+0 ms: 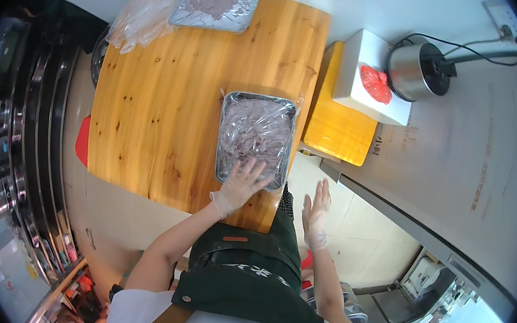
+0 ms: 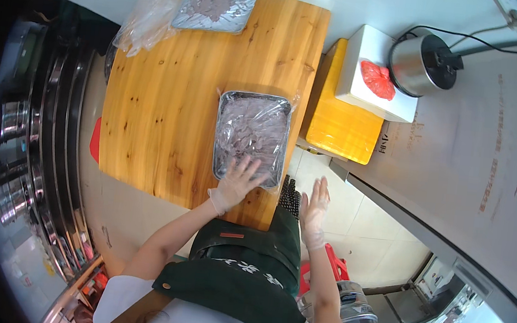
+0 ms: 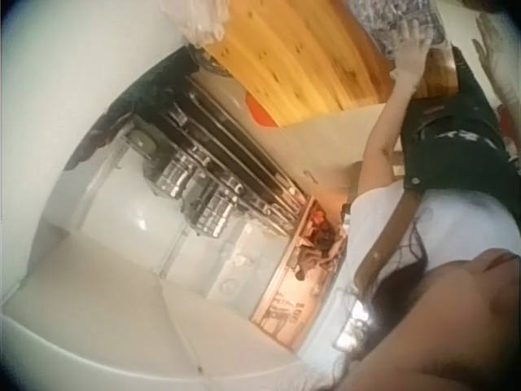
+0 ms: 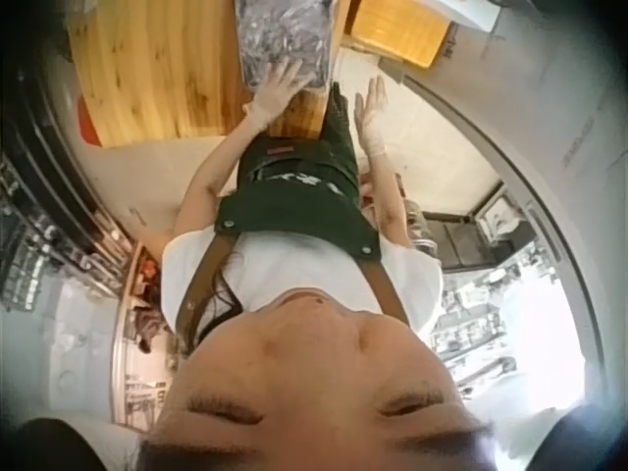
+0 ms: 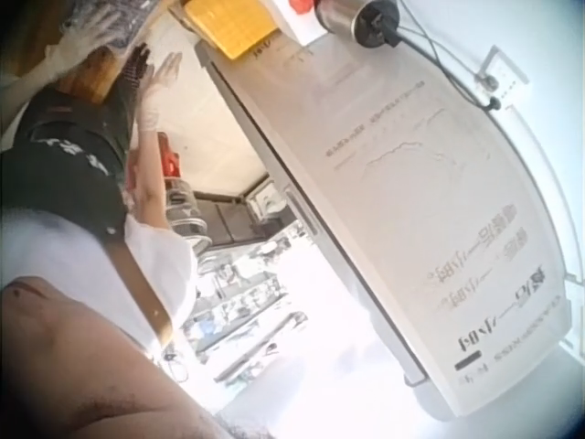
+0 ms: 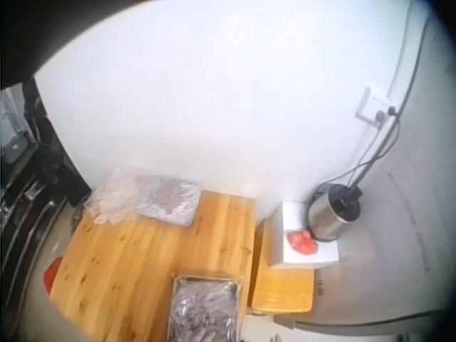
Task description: Preparing and flattening dough using a dough sheeter machine.
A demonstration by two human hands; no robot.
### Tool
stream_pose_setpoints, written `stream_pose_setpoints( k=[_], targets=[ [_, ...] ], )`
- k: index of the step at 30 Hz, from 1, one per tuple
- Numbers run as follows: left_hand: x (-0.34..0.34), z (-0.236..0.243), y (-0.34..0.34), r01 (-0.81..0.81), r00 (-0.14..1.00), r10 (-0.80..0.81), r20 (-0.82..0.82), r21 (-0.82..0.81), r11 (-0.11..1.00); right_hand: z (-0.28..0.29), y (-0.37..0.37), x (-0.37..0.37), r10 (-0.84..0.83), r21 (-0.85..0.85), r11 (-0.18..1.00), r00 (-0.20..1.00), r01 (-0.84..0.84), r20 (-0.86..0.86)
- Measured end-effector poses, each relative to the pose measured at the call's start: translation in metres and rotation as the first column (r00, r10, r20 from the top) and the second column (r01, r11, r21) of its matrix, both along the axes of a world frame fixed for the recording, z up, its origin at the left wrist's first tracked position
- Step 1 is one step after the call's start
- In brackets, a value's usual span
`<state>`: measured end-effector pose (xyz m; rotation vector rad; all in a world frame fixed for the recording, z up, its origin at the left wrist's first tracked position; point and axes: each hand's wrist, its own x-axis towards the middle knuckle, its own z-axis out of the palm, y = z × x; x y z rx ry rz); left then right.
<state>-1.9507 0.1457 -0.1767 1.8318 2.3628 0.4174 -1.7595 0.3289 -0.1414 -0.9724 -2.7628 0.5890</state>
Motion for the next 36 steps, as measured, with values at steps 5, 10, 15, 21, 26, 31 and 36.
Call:
stream_pose_setpoints(
  k=[5, 10, 15, 21, 26, 31, 36],
  targets=[
    [-0.044, -0.011, 0.018, 0.096, 0.994, -0.088, -0.067, 0.134, 0.986, -0.001, -0.061, 0.102, -0.284, 0.013, 0.959, 0.952, 0.285, 0.116],
    [-0.122, -0.006, 0.077, 0.187, 0.943, -0.165, -0.289, 0.049, 0.981, -0.007, -0.142, 0.182, -0.448, -0.007, 0.883, 0.849, 0.468, 0.28],
    [-0.153, 0.009, 0.126, 0.068, 0.912, -0.082, -0.403, -0.049, 0.996, -0.042, -0.21, 0.285, -0.658, -0.056, 0.697, 0.668, 0.715, 0.348],
    [-0.03, 0.033, 0.137, 0.092, 0.974, -0.067, -0.218, 0.103, 0.99, -0.05, -0.292, 0.4, -0.862, -0.098, 0.286, 0.301, 0.953, 0.408],
    [0.154, 0.064, 0.12, 0.257, 0.964, -0.26, 0.06, 0.045, 0.965, -0.046, -0.305, 0.463, -0.916, -0.086, -0.062, -0.023, 0.994, 0.401],
    [0.291, 0.024, 0.157, 0.455, 0.89, -0.45, 0.07, -0.099, 0.885, -0.021, -0.278, 0.538, -0.881, -0.133, -0.395, -0.334, 0.909, 0.335],
    [0.358, -0.062, 0.282, 0.255, 0.848, -0.53, -0.023, -0.858, 0.445, -0.074, -0.311, 0.58, -0.77, -0.396, -0.392, -0.061, 0.83, 0.636]
  ],
)
